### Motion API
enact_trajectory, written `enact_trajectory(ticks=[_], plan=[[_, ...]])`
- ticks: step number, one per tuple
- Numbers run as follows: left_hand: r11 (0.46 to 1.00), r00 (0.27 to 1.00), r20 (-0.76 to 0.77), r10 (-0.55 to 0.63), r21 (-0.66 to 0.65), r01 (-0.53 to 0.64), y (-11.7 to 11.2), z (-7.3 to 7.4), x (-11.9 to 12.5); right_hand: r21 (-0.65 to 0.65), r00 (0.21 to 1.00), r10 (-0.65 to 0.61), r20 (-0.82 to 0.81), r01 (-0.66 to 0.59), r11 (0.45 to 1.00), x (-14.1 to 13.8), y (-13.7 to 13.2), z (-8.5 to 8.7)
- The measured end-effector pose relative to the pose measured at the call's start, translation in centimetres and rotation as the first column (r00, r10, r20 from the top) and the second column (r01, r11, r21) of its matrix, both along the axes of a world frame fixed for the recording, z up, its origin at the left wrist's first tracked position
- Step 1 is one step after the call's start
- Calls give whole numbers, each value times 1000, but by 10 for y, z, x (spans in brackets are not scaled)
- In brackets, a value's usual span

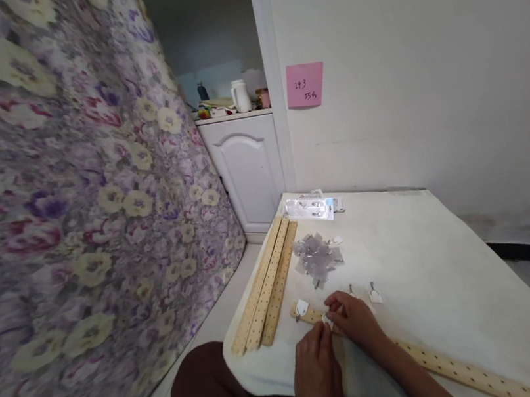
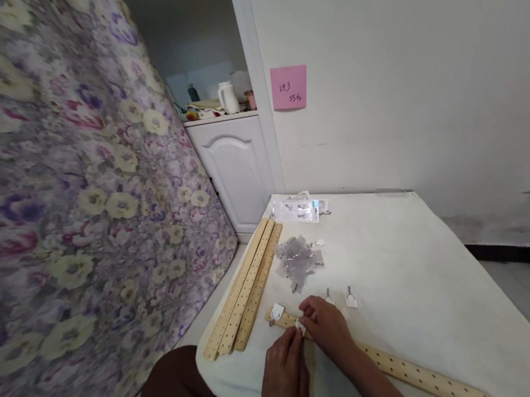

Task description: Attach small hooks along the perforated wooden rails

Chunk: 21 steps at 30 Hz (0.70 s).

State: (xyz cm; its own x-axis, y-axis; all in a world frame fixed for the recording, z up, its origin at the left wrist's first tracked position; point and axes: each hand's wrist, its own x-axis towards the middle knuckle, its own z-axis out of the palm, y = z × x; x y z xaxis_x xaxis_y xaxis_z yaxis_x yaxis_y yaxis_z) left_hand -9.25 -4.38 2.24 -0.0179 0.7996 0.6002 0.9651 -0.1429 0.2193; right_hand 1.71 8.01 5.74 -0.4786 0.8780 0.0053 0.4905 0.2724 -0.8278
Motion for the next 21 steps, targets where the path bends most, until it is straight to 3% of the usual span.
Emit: enact_trajectory(ticks=[11,21], plan=[[999,1000,-14,5,-33,-6,2,3,1,-132,999,-34,-13,32,991,-4,7,3],[999,1000,-19,16,-41,-17,1,4,1,-94,999,-44,-4,43,995,-6,6,3]])
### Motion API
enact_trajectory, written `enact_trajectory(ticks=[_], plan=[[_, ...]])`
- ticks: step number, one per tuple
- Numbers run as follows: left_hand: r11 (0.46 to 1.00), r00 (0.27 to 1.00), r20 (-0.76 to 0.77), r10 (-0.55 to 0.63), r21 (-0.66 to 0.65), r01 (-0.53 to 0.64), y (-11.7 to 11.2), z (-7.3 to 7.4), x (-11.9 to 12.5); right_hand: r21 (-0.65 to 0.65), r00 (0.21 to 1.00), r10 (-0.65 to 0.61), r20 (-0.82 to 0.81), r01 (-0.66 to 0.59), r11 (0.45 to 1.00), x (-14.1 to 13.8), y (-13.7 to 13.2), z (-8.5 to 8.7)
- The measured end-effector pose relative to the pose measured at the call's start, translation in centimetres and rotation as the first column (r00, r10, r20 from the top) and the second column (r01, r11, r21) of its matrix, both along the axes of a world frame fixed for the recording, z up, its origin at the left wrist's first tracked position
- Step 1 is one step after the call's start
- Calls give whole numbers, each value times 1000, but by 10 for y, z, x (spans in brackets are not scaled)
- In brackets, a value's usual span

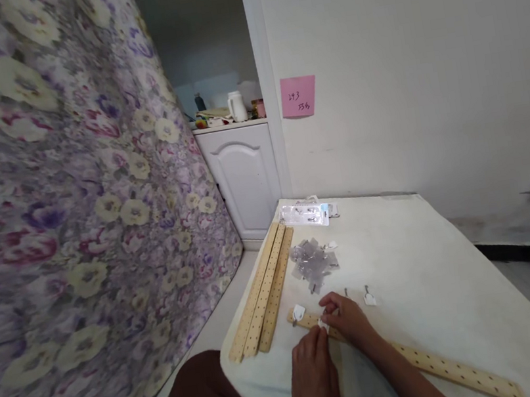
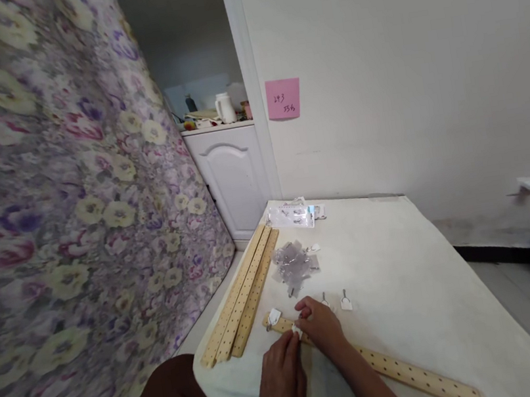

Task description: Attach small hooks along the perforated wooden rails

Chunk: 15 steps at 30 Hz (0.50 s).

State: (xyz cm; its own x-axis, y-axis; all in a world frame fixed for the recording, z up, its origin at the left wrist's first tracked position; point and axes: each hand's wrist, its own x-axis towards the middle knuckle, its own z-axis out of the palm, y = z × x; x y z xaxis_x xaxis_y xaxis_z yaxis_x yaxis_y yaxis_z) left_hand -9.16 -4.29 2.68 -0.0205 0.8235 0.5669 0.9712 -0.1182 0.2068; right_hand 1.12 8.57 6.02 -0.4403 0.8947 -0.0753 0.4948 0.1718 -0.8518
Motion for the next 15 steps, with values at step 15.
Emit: enact_trajectory(ticks=[15], plan=[[999,1000,8,7,41,-7,-2,-5,-2,231,990,16,-142,18,973,25,-6,9]])
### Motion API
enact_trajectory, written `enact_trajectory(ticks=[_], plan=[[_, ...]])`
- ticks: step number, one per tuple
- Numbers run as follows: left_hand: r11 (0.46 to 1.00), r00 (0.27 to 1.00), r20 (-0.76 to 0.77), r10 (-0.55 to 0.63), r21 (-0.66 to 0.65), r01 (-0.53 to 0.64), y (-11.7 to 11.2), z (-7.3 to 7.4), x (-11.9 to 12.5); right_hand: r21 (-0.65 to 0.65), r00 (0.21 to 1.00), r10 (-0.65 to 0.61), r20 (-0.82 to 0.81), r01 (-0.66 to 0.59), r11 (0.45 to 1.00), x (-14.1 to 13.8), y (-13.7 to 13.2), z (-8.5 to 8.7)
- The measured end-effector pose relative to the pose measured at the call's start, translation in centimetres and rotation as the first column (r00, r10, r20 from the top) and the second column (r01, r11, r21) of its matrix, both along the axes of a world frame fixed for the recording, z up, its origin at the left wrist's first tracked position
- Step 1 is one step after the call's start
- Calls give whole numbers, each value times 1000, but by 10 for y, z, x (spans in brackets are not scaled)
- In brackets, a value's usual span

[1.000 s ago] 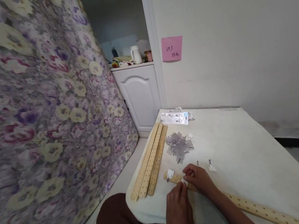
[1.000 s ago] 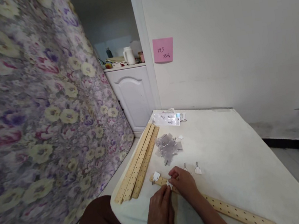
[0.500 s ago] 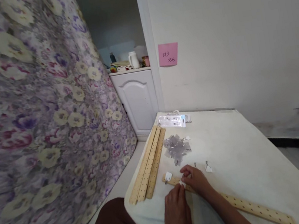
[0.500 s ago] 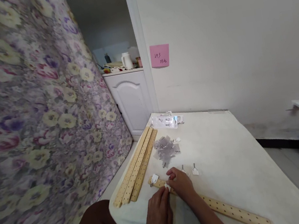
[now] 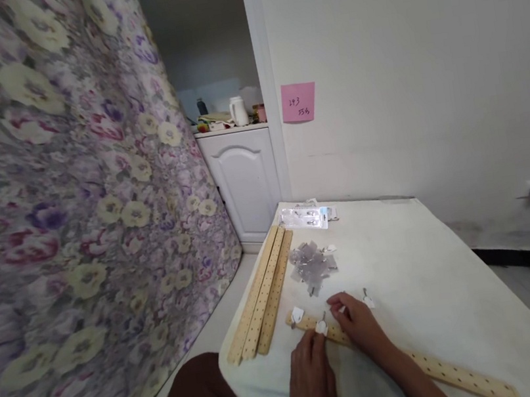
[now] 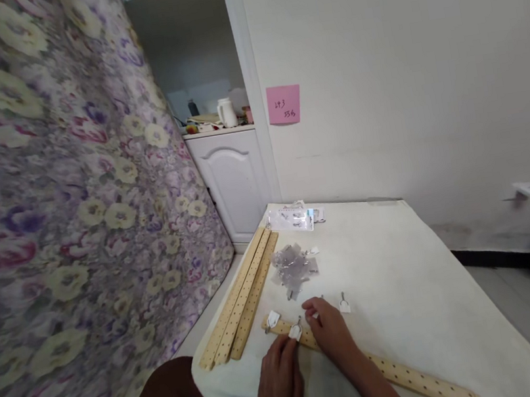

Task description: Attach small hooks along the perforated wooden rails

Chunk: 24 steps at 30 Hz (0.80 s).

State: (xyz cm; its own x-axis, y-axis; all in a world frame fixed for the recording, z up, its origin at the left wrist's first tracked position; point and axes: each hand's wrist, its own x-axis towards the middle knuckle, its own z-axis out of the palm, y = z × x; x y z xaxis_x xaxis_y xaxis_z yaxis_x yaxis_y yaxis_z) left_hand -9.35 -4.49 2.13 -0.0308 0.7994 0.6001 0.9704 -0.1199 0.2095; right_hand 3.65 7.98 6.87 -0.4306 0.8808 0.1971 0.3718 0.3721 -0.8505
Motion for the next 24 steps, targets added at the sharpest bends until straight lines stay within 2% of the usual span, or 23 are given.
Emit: enact_trajectory(ticks=[5,8,12,17,21,24], plan=[[1000,1000,14,-2,-12,3,-1,1,0,23,996,-85,9,85,996,39,8,8],[1000,1000,-3,-1,-5,1,0,1,-1,42,996,-72,51,70,997,47,8,9],[1000,1000,-21,-11,2,11,2,2,-1,50,997,15,74,-19,999,26,0,8],[1000,1000,3,-16,3,16,2,2,0,64,981,68,180,-81,995,-6,-16,3],[999,999,39,-34,-6,34,1,3,0,165,973,31,227,-70,984,-10,-28,0],[999,997,74,-31,-4,32,0,3,-1,223,966,54,253,-112,968,-7,-33,-1]])
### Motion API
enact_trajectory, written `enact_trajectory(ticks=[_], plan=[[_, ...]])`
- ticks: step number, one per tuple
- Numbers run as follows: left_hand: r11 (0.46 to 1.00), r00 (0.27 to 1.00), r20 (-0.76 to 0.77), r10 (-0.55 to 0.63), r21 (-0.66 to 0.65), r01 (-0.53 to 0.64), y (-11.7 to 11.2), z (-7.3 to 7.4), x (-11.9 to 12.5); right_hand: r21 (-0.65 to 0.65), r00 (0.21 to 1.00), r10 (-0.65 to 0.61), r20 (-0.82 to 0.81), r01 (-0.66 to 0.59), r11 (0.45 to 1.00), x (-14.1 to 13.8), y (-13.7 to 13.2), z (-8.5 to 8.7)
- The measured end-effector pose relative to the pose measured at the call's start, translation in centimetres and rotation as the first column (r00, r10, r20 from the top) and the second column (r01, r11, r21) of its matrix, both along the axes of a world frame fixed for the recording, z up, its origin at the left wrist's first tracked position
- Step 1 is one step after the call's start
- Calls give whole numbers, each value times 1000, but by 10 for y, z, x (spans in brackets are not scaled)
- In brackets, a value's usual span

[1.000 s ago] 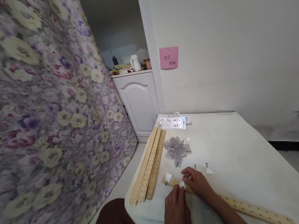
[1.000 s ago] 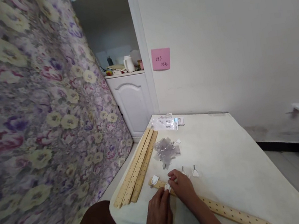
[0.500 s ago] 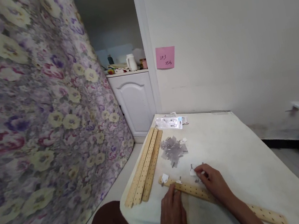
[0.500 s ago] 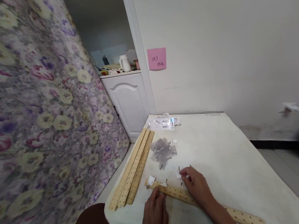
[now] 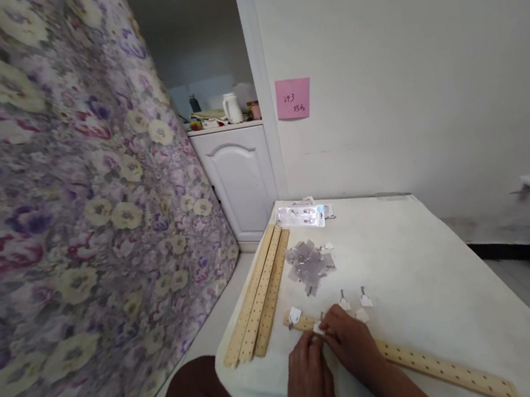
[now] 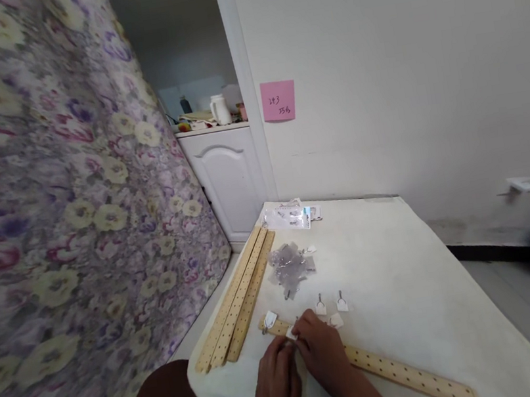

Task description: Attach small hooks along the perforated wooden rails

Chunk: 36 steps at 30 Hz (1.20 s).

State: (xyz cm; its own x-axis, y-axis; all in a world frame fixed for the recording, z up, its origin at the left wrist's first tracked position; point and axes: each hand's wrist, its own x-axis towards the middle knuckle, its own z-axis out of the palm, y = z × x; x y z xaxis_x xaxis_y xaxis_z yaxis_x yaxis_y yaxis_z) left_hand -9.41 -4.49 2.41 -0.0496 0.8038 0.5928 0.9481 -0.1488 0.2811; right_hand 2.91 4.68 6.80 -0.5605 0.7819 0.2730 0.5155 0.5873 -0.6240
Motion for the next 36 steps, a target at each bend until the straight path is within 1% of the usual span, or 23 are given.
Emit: enact_trajectory(ticks=[3,6,8,10,12,13,15,16,17,18,19,21,22,23,24,25,26,27,29,30,31,33,36], plan=[[1000,1000,29,0,-4,0,0,-1,0,59,1000,28,12,-29,998,2,-4,-2],[1000,999,48,-9,-14,10,0,-1,0,92,999,35,-12,-34,995,1,-5,-7],[1000,997,69,-19,-16,20,-1,-1,0,110,998,40,-56,-33,993,1,-4,-10],[999,993,119,-24,-20,27,-2,2,1,106,989,30,-146,-14,994,1,-2,-10],[999,975,220,-35,-32,43,-2,8,1,56,961,-7,-276,24,998,3,0,-6],[997,956,291,-45,-41,60,-3,12,2,-2,941,-32,-338,33,999,5,2,-2],[994,887,458,-57,-54,92,-2,21,2,-192,898,-79,-432,-5,981,9,4,7],[993,833,551,-46,-65,98,-1,26,2,-304,880,-99,-465,-54,951,11,4,10],[992,760,649,-17,-83,94,0,31,2,-411,862,-116,-494,-114,905,14,5,14],[990,662,749,21,-110,93,1,36,3,-498,842,-130,-523,-178,848,16,5,16],[984,534,843,60,-139,110,3,40,4,-560,823,-142,-550,-237,794,17,4,17],[962,206,971,119,-164,217,6,47,8,-622,789,-158,-593,-325,712,20,3,15],[948,40,990,137,-143,286,8,50,10,-637,778,-160,-607,-357,683,21,3,13],[933,-104,983,150,-106,343,8,52,13,-648,771,-158,-616,-382,659,21,2,11],[920,-215,964,160,-67,385,9,54,15,-655,768,-155,-622,-401,641,22,2,9],[913,-292,942,166,-35,406,9,56,18,-659,765,-153,-625,-413,628,22,2,7],[913,-340,925,167,-14,408,9,57,20,-662,764,-151,-628,-422,619,22,2,5],[917,-368,915,164,-5,398,10,57,21,-665,765,-149,-627,-427,613,22,2,4],[933,-376,914,153,-8,360,11,55,22,-673,772,-143,-620,-428,604,23,3,2],[941,-358,923,142,-14,339,12,54,21,-675,777,-136,-615,-429,600,23,2,2],[947,-322,938,129,-19,321,13,51,20,-678,784,-128,-608,-428,598,23,2,2],[954,-205,973,107,-42,298,15,47,18,-684,803,-117,-585,-411,602,22,1,2],[962,26,993,119,-121,244,14,41,15,-696,833,-129,-539,-354,625,19,-3,1]])
